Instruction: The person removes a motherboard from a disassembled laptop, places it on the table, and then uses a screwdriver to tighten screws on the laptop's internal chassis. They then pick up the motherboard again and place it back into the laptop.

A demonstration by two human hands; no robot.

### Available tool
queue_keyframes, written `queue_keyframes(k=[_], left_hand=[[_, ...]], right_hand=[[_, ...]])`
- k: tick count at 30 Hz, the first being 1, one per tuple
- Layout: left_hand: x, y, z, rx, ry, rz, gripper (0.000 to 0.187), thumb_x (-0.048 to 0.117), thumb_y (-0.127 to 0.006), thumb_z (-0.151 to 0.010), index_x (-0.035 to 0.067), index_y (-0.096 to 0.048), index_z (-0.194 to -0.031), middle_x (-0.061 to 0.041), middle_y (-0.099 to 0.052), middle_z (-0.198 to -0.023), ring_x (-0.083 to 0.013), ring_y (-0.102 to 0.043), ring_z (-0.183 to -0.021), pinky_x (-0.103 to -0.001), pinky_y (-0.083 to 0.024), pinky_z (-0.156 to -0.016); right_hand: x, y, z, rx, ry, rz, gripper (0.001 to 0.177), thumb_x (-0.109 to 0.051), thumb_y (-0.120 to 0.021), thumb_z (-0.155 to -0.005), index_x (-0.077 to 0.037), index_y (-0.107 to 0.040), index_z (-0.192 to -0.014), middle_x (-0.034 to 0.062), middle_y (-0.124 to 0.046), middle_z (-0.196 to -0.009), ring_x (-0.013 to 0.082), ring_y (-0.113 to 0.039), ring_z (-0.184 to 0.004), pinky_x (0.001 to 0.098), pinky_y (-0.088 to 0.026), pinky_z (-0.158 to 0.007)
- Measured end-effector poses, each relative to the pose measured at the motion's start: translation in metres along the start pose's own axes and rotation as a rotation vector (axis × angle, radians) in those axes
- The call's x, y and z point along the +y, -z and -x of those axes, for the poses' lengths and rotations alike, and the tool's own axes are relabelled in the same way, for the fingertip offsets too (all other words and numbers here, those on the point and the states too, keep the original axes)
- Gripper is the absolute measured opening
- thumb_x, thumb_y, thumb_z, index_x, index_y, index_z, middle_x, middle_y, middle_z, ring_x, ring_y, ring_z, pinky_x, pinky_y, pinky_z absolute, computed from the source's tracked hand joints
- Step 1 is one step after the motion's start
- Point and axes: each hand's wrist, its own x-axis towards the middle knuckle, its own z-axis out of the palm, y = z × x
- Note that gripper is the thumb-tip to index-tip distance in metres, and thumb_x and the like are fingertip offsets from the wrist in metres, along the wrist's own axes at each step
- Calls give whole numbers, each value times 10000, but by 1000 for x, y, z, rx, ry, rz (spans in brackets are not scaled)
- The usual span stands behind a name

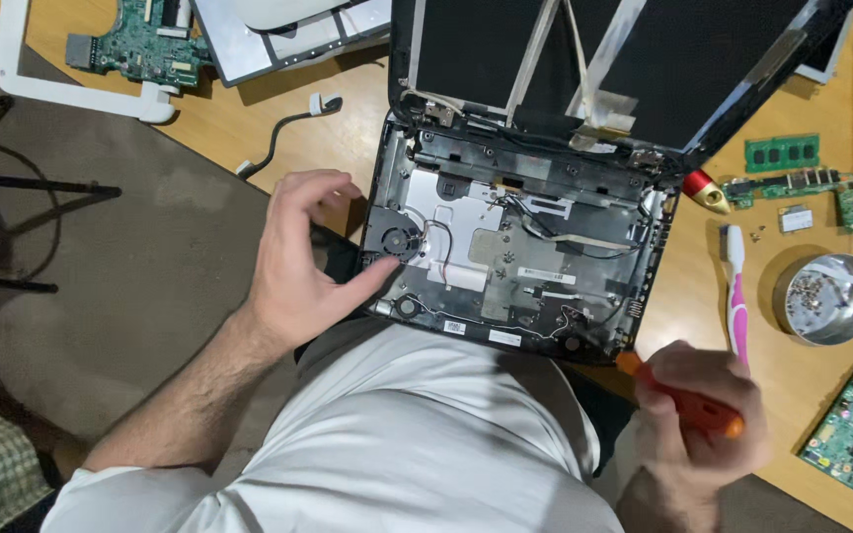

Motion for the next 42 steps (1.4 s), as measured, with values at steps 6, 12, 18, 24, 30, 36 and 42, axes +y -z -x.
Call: queue_keyframes(k=[6, 12, 18, 24, 30, 36, 42], left_hand=[[4, 6, 7, -65, 81, 60, 820, 188, -1026, -1032, -17, -522, -1645, -215, -693, -1447, -307, -712, -1212, -424, -615, -1074], [25, -13, 6, -39, 147, 130, 647, 16, -908, -1061, -125, -589, -1606, -310, -651, -1590, -398, -710, -1399, -465, -630, -1239], [3, -28, 19, 37, 25, 138, 461, -188, -780, -1210, -208, -537, -1602, -394, -550, -1577, -459, -641, -1374, -463, -594, -1083], [-18, -33, 31, 80, -47, 78, 411, 22, -757, -1326, -212, -579, -1614, -398, -545, -1587, -469, -618, -1402, -492, -555, -1145], [-15, -34, 37, 95, -72, -21, 316, -160, -735, -1408, -317, -672, -1675, -504, -581, -1614, -529, -667, -1422, -536, -599, -1218], [-18, -32, 36, 88, -123, -66, 292, -160, -761, -1377, -329, -728, -1613, -526, -640, -1575, -580, -693, -1456, -567, -614, -1190], [-7, -40, 36, 138, -68, -50, 272, -214, -738, -1311, -318, -789, -1557, -482, -632, -1581, -567, -698, -1470, -574, -589, -1227]], right_hand=[[27, -1, 45, 210, -13, -54, 284, -262, -754, -1154, -5, -631, -1148, 193, -618, -942, 263, -637, -628, 393, -549, -694], [23, 32, 51, 259, 86, 143, 349, -336, -725, -1176, 13, -709, -1176, 192, -739, -1015, 301, -751, -834, 417, -688, -812], [25, 55, 41, 365, 157, 233, 380, -369, -677, -1230, 7, -675, -1170, 251, -786, -1009, 380, -836, -915, 424, -696, -805], [28, 82, 29, 417, 40, 59, 372, -359, -614, -1291, -10, -486, -1311, 399, -765, -1150, 448, -868, -891, 463, -787, -763], [28, 88, 0, 410, 37, 104, 165, -82, -599, -1275, 1, -466, -1326, 365, -713, -1298, 416, -800, -1220, 493, -801, -1036], [28, 80, -27, 466, -55, 286, 151, 99, -711, -1213, 69, -584, -1290, 312, -752, -1285, 457, -853, -1286, 477, -797, -1070], [34, 78, -31, 471, -142, 453, 183, 97, -780, -1200, 42, -621, -1273, 308, -856, -1360, 263, -860, -846, 317, -730, -810]])
